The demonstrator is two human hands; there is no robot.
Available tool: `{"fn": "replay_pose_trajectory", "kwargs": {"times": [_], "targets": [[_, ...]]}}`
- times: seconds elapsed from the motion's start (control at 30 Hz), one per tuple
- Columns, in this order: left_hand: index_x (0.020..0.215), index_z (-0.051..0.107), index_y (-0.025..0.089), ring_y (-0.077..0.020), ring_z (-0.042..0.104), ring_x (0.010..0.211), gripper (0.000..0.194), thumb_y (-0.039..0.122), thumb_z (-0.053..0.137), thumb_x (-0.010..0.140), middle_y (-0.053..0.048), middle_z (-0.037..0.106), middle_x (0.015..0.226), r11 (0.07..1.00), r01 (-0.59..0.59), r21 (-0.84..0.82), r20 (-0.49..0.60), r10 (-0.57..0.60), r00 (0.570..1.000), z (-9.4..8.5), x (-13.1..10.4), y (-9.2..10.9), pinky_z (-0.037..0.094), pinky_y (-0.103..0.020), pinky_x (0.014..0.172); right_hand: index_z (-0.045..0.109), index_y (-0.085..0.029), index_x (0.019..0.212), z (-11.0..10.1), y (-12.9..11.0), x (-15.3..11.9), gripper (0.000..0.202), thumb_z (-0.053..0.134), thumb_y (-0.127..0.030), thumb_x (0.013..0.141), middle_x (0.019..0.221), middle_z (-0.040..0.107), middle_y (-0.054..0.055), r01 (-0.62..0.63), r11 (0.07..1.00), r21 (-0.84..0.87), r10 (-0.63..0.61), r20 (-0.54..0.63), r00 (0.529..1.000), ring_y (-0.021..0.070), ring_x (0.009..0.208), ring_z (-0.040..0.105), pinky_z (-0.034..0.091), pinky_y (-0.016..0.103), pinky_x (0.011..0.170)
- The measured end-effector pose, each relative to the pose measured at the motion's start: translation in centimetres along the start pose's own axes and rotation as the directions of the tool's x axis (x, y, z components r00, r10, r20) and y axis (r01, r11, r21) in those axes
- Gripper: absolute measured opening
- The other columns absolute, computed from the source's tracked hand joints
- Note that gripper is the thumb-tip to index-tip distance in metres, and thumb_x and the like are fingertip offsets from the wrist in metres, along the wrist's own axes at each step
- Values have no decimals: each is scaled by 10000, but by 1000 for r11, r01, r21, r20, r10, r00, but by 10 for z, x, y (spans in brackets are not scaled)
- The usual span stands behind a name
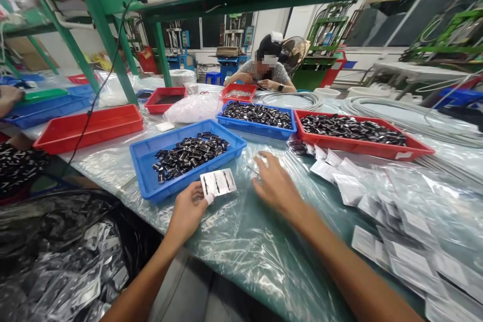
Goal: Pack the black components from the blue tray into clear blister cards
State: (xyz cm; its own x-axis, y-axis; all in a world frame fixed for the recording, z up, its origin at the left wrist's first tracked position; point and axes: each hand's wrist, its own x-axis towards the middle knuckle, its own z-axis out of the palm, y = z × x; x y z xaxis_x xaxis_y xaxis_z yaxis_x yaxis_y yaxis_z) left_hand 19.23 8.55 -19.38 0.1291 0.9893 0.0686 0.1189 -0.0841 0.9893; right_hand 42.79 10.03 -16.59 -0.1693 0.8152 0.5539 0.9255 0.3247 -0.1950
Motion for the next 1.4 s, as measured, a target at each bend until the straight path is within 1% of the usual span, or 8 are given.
{"fn": "replay_pose_trajectory", "kwargs": {"times": [0.07, 0.17, 0.37, 0.57, 0.83, 0.97, 1.13, 1.4], "targets": [[1040, 655, 130, -227, 657, 890, 295, 279, 634, 787, -125, 697, 1006, 989, 29, -147, -19, -32, 999, -3, 0, 7, 529, -312, 780, 529, -149, 1198, -6, -33, 0, 338, 504, -215, 867, 1280, 521, 176, 232, 973, -13, -232, 12, 973, 334, 1179, 531, 520, 513, 927], [1090, 671, 149, -243, 651, 972, 354, 375, 642, 819, -118, 696, 1098, 949, -17, -315, 61, 39, 997, -9, -1, 16, 518, -340, 867, 524, -128, 1222, -14, -79, 7, 342, 490, -187, 887, 1267, 556, 174, 358, 934, 11, -358, 33, 933, 303, 1153, 563, 529, 474, 943], [1100, 685, 161, -236, 640, 1017, 364, 400, 665, 826, -94, 711, 1076, 928, -230, -292, -92, 212, 973, -34, 11, 36, 494, -323, 911, 477, -168, 1332, -5, -109, 35, 480, 594, -230, 871, 1367, 529, 141, 251, 920, 303, -269, 19, 963, 278, 1228, 542, 502, 467, 1006], [999, 700, 157, -168, 636, 734, 313, 402, 674, 806, -74, 719, 940, 928, -327, -180, -84, 317, 945, -68, 38, 53, 518, -263, 668, 615, -192, 1197, 15, -120, 78, 406, 667, -201, 794, 1131, 694, 70, 83, 672, 736, -109, -13, 994, 221, 969, 687, 590, 363, 843], [963, 721, 172, -197, 659, 717, 277, 375, 623, 803, -76, 714, 903, 944, -278, 177, -217, 313, 925, -112, 73, 40, 535, -314, 701, 719, -163, 930, 45, -122, 124, 209, 570, -161, 783, 750, 723, 54, -63, 816, 574, 21, 80, 997, 231, 719, 680, 546, 380, 746], [923, 717, 167, -235, 663, 846, 290, 406, 603, 805, -93, 711, 925, 939, -219, 264, -341, 303, 890, -132, 81, 34, 533, -353, 785, 688, -144, 962, 59, -116, 133, 212, 550, -148, 801, 928, 720, 110, -96, 881, 463, 39, 132, 990, 278, 887, 674, 520, 423, 838], [946, 678, 151, -242, 652, 917, 355, 457, 674, 767, -83, 692, 955, 978, -207, 21, -290, 204, 935, -133, 84, 32, 530, -371, 847, 564, -182, 1210, 62, -129, 125, 362, 559, -202, 849, 1277, 557, 120, 139, 882, 450, -171, 32, 985, 272, 1131, 579, 486, 437, 962], [1041, 624, 148, -210, 621, 1014, 389, 423, 703, 777, -87, 675, 1036, 906, -125, -405, -67, 107, 992, -120, 81, 31, 452, -321, 945, 569, -190, 1140, 66, -139, 120, 379, 660, -129, 777, 1186, 552, 108, 230, 851, 472, -251, -19, 968, 271, 1115, 544, 483, 436, 972]]}}
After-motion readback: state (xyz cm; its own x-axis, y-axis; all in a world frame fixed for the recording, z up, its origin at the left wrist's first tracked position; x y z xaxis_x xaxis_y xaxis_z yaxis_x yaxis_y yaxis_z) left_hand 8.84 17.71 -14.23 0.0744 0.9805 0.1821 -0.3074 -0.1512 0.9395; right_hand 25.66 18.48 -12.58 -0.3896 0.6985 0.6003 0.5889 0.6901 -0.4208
